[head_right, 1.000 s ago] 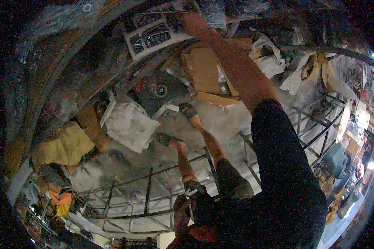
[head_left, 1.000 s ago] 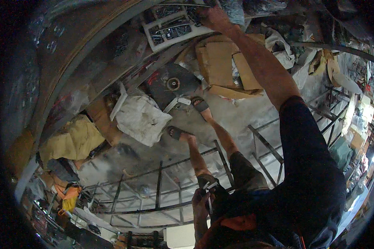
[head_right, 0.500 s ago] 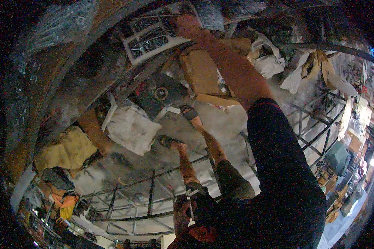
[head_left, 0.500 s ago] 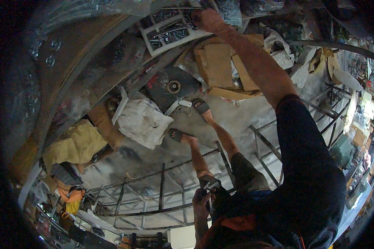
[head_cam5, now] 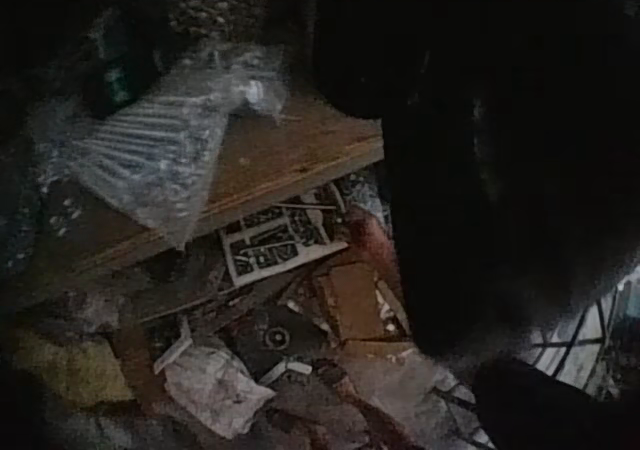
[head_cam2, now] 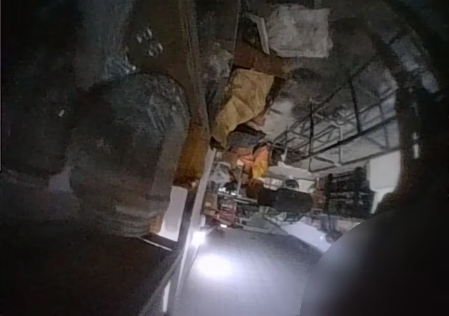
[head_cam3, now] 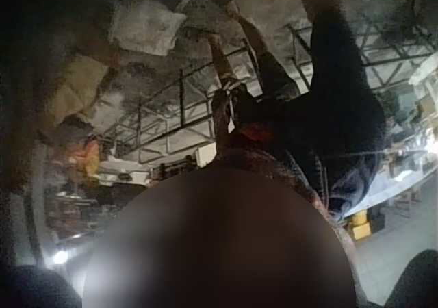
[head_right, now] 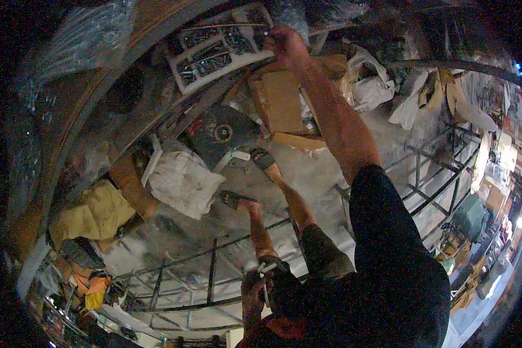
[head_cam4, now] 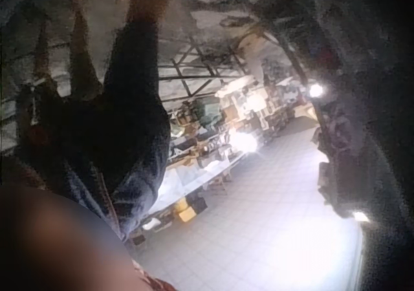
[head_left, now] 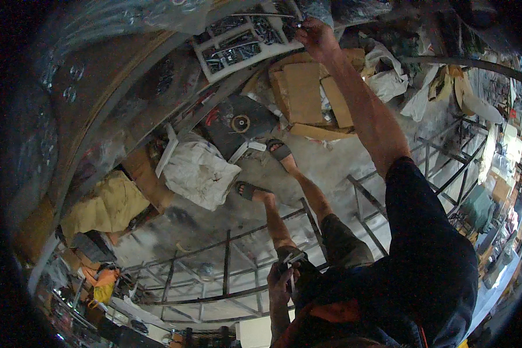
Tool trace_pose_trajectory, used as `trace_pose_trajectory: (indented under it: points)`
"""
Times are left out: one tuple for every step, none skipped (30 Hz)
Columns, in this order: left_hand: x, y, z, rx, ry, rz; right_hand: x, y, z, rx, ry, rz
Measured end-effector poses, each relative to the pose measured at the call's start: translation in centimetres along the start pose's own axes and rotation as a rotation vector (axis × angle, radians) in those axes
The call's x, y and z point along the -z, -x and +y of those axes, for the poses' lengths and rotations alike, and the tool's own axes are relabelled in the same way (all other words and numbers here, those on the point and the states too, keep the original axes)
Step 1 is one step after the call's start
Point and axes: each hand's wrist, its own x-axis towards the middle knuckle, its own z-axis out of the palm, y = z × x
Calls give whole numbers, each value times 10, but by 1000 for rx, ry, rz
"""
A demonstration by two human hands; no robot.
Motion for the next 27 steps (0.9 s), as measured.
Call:
trace_pose_trajectory:
  points:
    - [1,0,-1,-49,-40,-21,4,3,1,-19,-63,-57]
    - [2,-1,-2,-5,21,-15,7,7,3,-35,-105,-27]
    - [4,-1,-2,58,145,-19,8,10,4,-32,-102,-62]
    - [4,-1,-2,114,274,-22,10,15,7,-26,-78,-12]
    - [6,0,-2,118,258,-1,10,18,9,-45,-60,61]
    - [7,0,-1,116,248,21,10,22,11,-16,-52,-1]
    - [6,1,-1,122,236,13,9,25,13,-13,-48,-41]
    - [7,1,1,116,195,41,8,29,14,-15,-28,-54]
    - [6,2,2,117,152,39,7,32,15,-10,-31,-78]
    - [6,2,4,101,107,31,6,37,15,-11,-18,-76]
    - [4,3,6,101,83,33,6,41,15,-12,15,1]
    - [3,3,7,84,57,29,5,47,16,-27,2,-28]
    - [2,3,9,81,14,39,5,54,18,-41,9,18]
    - [0,4,11,83,95,35,4,60,20,-53,0,17]
    - [-1,4,12,98,159,46,4,64,21,-69,66,67]
    - [-2,4,13,118,225,29,3,69,24,-80,117,68]
    - [-3,4,14,111,196,48,3,73,25,-93,173,81]
    - [-4,5,15,111,168,40,3,77,26,-108,195,35]
    - [-5,5,15,103,134,39,3,81,27,-126,222,0]
    - [-5,5,16,107,138,41,3,84,29,-180,272,41]
    - [-6,4,15,104,134,50,2,86,30,-170,288,-11]
    - [-6,4,15,89,126,50,0,88,31,-195,326,15]
    - [-7,3,14,97,150,50,-2,90,33,-195,360,39]
    - [-7,3,13,92,169,40,-5,91,35,-210,444,81]
    - [-7,3,12,108,174,34,-9,91,37,-201,524,121]
    - [-7,2,12,91,161,38,-14,89,39,-191,603,159]
    - [-6,2,11,96,136,44,-19,84,40,-47,735,119]
